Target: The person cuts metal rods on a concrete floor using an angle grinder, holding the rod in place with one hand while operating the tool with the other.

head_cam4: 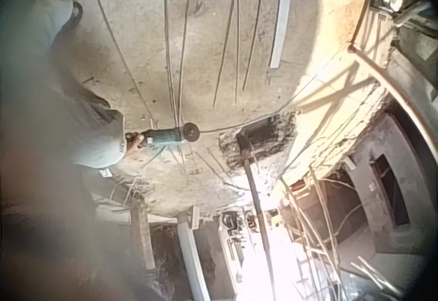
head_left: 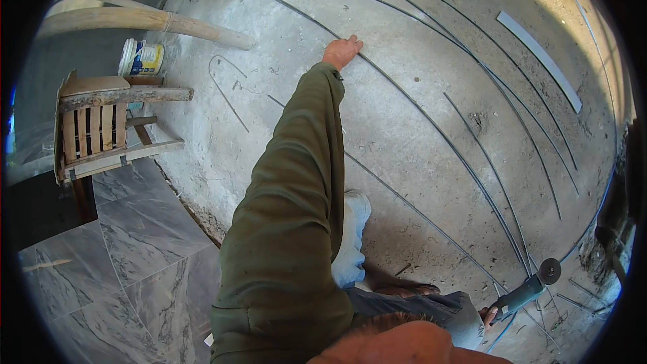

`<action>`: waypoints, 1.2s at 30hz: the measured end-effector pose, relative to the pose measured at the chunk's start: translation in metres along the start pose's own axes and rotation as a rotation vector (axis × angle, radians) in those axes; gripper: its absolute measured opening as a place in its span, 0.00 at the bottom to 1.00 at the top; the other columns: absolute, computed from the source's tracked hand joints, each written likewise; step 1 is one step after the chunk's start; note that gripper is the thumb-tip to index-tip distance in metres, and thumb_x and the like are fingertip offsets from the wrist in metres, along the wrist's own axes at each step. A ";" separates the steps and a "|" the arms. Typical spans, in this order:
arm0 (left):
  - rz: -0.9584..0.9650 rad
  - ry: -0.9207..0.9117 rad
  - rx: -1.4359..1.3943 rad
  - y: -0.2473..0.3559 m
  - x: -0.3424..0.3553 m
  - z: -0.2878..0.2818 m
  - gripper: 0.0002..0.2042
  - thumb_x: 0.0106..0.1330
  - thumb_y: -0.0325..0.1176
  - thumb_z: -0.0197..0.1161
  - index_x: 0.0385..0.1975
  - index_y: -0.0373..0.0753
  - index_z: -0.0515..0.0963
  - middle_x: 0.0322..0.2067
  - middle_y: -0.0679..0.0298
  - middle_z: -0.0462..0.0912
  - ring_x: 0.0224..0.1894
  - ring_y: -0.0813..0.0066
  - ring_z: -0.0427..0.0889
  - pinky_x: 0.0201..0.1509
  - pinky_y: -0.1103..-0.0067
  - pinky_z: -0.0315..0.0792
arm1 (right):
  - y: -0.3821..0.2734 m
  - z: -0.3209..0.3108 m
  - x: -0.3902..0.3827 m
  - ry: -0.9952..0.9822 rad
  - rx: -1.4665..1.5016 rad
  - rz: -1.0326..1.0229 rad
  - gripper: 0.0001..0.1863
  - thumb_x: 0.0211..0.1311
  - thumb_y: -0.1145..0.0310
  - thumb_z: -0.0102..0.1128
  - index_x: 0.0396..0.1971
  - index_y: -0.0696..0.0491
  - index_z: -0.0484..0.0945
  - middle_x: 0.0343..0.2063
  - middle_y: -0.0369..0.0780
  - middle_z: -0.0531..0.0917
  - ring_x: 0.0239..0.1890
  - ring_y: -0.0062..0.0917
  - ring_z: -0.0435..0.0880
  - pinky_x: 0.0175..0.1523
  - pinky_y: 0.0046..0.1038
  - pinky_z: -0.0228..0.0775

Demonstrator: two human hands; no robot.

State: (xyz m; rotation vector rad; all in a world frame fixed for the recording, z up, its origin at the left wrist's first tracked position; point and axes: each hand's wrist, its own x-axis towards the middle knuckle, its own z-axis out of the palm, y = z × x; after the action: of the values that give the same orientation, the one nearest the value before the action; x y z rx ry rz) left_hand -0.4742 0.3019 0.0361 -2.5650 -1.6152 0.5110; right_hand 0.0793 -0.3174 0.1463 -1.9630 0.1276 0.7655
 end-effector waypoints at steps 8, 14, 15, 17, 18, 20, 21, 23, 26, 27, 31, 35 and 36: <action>0.017 0.054 -0.027 -0.002 -0.001 0.007 0.08 0.64 0.28 0.50 0.42 0.41 0.72 0.43 0.54 0.76 0.40 0.56 0.85 0.38 0.65 0.80 | -0.008 0.004 -0.008 0.028 0.017 0.108 0.24 0.60 0.47 0.65 0.19 0.50 0.69 0.12 0.32 0.67 0.15 0.18 0.65 0.24 0.24 0.56; -0.003 0.080 -0.038 -0.004 0.001 0.011 0.09 0.64 0.28 0.50 0.44 0.41 0.71 0.42 0.54 0.75 0.39 0.55 0.84 0.38 0.64 0.80 | -0.022 0.022 -0.024 -0.048 -0.039 -0.061 0.22 0.62 0.49 0.65 0.22 0.51 0.69 0.13 0.32 0.67 0.15 0.17 0.66 0.22 0.22 0.55; 0.001 0.080 -0.040 -0.005 0.001 0.011 0.09 0.64 0.28 0.50 0.44 0.41 0.71 0.42 0.54 0.75 0.39 0.55 0.84 0.38 0.64 0.80 | -0.022 0.020 -0.023 -0.044 -0.039 -0.060 0.22 0.62 0.49 0.65 0.22 0.51 0.69 0.13 0.32 0.67 0.15 0.17 0.66 0.22 0.22 0.55; -0.027 0.041 -0.034 -0.009 0.000 0.009 0.10 0.64 0.28 0.50 0.44 0.41 0.71 0.43 0.54 0.75 0.40 0.55 0.84 0.39 0.64 0.79 | -0.019 0.019 -0.021 -0.034 -0.021 -0.087 0.20 0.62 0.52 0.65 0.25 0.52 0.70 0.13 0.33 0.68 0.15 0.17 0.66 0.21 0.21 0.55; -0.027 0.041 -0.032 -0.010 0.001 0.009 0.10 0.64 0.28 0.50 0.44 0.41 0.71 0.43 0.54 0.75 0.40 0.55 0.84 0.39 0.64 0.79 | -0.016 0.014 -0.017 -0.035 -0.019 -0.086 0.20 0.62 0.52 0.65 0.25 0.52 0.70 0.13 0.33 0.68 0.15 0.17 0.66 0.21 0.21 0.55; -0.009 0.037 -0.033 -0.006 0.002 0.009 0.10 0.64 0.28 0.50 0.44 0.41 0.71 0.43 0.54 0.75 0.41 0.55 0.83 0.40 0.64 0.79 | -0.012 0.000 -0.011 -0.068 -0.094 0.012 0.19 0.62 0.53 0.65 0.28 0.52 0.70 0.13 0.33 0.69 0.15 0.17 0.67 0.21 0.22 0.56; -0.009 0.036 -0.034 -0.005 0.002 0.008 0.10 0.64 0.28 0.50 0.44 0.41 0.71 0.43 0.54 0.75 0.41 0.55 0.83 0.40 0.64 0.79 | -0.010 -0.002 -0.007 -0.064 -0.103 0.028 0.19 0.62 0.53 0.65 0.28 0.52 0.70 0.13 0.33 0.69 0.15 0.17 0.67 0.21 0.22 0.56; -0.021 0.039 -0.035 -0.003 0.002 0.007 0.09 0.64 0.28 0.50 0.43 0.40 0.72 0.42 0.55 0.76 0.41 0.56 0.83 0.41 0.65 0.79 | -0.007 0.000 -0.005 -0.052 -0.088 0.027 0.19 0.62 0.53 0.65 0.28 0.52 0.70 0.13 0.33 0.69 0.15 0.17 0.67 0.21 0.21 0.56; -0.027 0.035 -0.045 0.001 0.002 0.006 0.09 0.64 0.28 0.50 0.43 0.40 0.72 0.42 0.55 0.76 0.42 0.56 0.83 0.41 0.66 0.80 | -0.011 0.009 -0.007 -0.035 -0.057 0.000 0.19 0.62 0.53 0.65 0.28 0.52 0.70 0.13 0.33 0.69 0.15 0.16 0.67 0.21 0.21 0.56; -0.027 0.033 -0.044 0.001 0.001 0.006 0.09 0.64 0.28 0.50 0.43 0.40 0.72 0.42 0.55 0.76 0.42 0.56 0.83 0.41 0.66 0.80 | -0.012 0.011 -0.007 -0.035 -0.054 -0.006 0.19 0.62 0.53 0.65 0.28 0.52 0.70 0.13 0.33 0.69 0.15 0.16 0.67 0.21 0.21 0.56; 0.001 0.076 -0.024 -0.001 0.000 0.007 0.08 0.64 0.28 0.51 0.42 0.39 0.73 0.42 0.55 0.76 0.42 0.56 0.84 0.41 0.66 0.80 | -0.016 0.019 -0.005 -0.039 -0.041 -0.023 0.19 0.62 0.53 0.65 0.28 0.52 0.70 0.13 0.33 0.69 0.15 0.16 0.67 0.21 0.21 0.56; 0.005 0.065 -0.024 0.001 0.001 0.007 0.08 0.64 0.28 0.51 0.41 0.39 0.73 0.42 0.56 0.77 0.42 0.56 0.84 0.41 0.66 0.80 | -0.017 0.024 0.000 -0.046 -0.035 -0.027 0.19 0.62 0.53 0.65 0.28 0.52 0.70 0.13 0.33 0.69 0.14 0.16 0.67 0.21 0.21 0.56; 0.006 0.066 -0.025 0.002 0.001 0.007 0.08 0.64 0.28 0.51 0.41 0.39 0.73 0.42 0.56 0.77 0.42 0.56 0.84 0.41 0.66 0.80 | -0.018 0.023 0.001 -0.046 -0.035 -0.029 0.19 0.62 0.53 0.65 0.28 0.51 0.70 0.13 0.33 0.69 0.14 0.16 0.67 0.21 0.21 0.56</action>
State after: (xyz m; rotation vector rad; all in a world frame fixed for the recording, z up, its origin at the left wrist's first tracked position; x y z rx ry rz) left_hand -0.4744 0.3008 0.0284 -2.5762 -1.6033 0.4049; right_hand 0.0764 -0.2888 0.1526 -1.9749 0.0579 0.7977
